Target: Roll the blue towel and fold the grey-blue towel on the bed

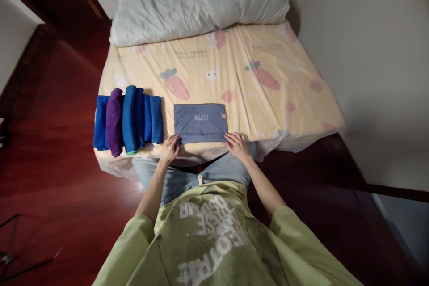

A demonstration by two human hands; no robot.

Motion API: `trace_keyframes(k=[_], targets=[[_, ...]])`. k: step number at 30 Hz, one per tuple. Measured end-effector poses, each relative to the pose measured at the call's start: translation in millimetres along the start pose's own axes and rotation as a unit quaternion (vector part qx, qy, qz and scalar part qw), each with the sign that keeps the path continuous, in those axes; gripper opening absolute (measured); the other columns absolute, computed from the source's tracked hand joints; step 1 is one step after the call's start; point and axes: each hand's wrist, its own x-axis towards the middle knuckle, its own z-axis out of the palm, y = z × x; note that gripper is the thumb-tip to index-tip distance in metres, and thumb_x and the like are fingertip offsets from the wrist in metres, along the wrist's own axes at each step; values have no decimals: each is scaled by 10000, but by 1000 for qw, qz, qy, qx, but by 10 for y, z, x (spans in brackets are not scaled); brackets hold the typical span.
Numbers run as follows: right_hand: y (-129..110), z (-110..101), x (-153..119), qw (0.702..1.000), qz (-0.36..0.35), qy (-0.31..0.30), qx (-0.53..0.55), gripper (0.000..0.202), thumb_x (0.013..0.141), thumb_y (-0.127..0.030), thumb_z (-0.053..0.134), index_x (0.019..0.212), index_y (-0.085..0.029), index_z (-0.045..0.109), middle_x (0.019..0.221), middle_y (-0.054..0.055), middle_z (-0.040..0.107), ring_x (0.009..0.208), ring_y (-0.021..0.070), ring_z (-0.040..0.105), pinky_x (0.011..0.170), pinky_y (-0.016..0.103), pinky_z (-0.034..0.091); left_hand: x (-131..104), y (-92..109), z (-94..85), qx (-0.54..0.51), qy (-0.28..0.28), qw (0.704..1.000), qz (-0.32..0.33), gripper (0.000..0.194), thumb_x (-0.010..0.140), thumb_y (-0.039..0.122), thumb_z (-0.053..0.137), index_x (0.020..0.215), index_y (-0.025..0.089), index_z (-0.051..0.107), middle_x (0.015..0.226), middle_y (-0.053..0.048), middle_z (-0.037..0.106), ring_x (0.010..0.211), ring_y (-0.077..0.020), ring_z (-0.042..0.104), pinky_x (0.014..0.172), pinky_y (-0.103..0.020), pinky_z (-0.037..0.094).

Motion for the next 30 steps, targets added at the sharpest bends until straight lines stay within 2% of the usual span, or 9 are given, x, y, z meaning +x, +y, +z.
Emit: trace_keyframes(k=[2,4,9,13,18,22,25,27,30], targets=[[29,-27,26,1000,-7,-13,1,391,991,-301,573,1363,-236,675,1372,89,671,1275,276,568,1098,480,431,-26,-26,-34,9,-24,1000,12,477,900,227,555,1373,184,603,1478,-125,579,1413,-295,485,1138,-464,434],[48,-9,92,1000,3,-13,3,400,980,-309,597,1364,-231,678,1347,95,685,1249,281,576,1083,481,432,6,-60,-40,20,-27,999,0,550,876,217,571,1425,181,577,1474,-129,587,1396,-302,509,1127,-467,445],[61,91,172,999,45,-4,-10,418,903,-141,600,1294,-217,729,1195,111,730,1139,302,583,1033,498,438,109,-137,-23,16,-3,1000,-26,491,856,96,495,1301,179,685,1303,-127,703,1249,-279,619,1062,-461,496],[110,97,-5,999,25,-5,46,525,859,-37,506,1272,-261,741,1144,72,732,1115,269,587,1022,456,481,-72,-178,-25,-64,16,998,-12,439,894,104,440,1195,202,743,1240,-91,738,1190,-235,657,1049,-435,532],[192,109,-54,986,84,32,138,495,814,-40,470,1150,-236,776,1053,69,737,1042,242,616,939,406,536,-236,-207,36,-106,89,985,-100,379,872,169,485,1115,191,775,1129,-86,770,1053,-232,695,972,-408,567],[218,170,25,980,106,50,158,353,818,-132,528,1071,-197,766,1023,93,733,1017,255,621,933,413,518,-161,-204,59,-123,85,978,-142,299,899,311,561,1078,188,767,1069,-103,769,1002,-243,685,946,-398,558],[196,228,40,970,150,78,175,228,870,-310,569,974,-188,731,956,96,715,956,257,617,887,398,521,-107,-176,57,-151,111,964,-190,333,906,438,597,1050,172,737,1035,-122,753,990,-256,686,935,-401,552],[165,262,45,958,189,95,195,290,902,-462,558,841,-200,665,827,73,669,835,231,593,792,357,519,-85,-149,53,-177,120,952,-220,376,916,507,584,1017,168,710,961,-110,738,913,-241,686,861,-367,557],[117,286,63,942,227,101,227,450,922,-625,498,701,-234,510,651,9,525,665,176,499,648,293,462,-62,-113,40,-212,118,941,-236,424,920,571,563,951,166,684,858,-81,707,808,-209,660,754,-311,537]])
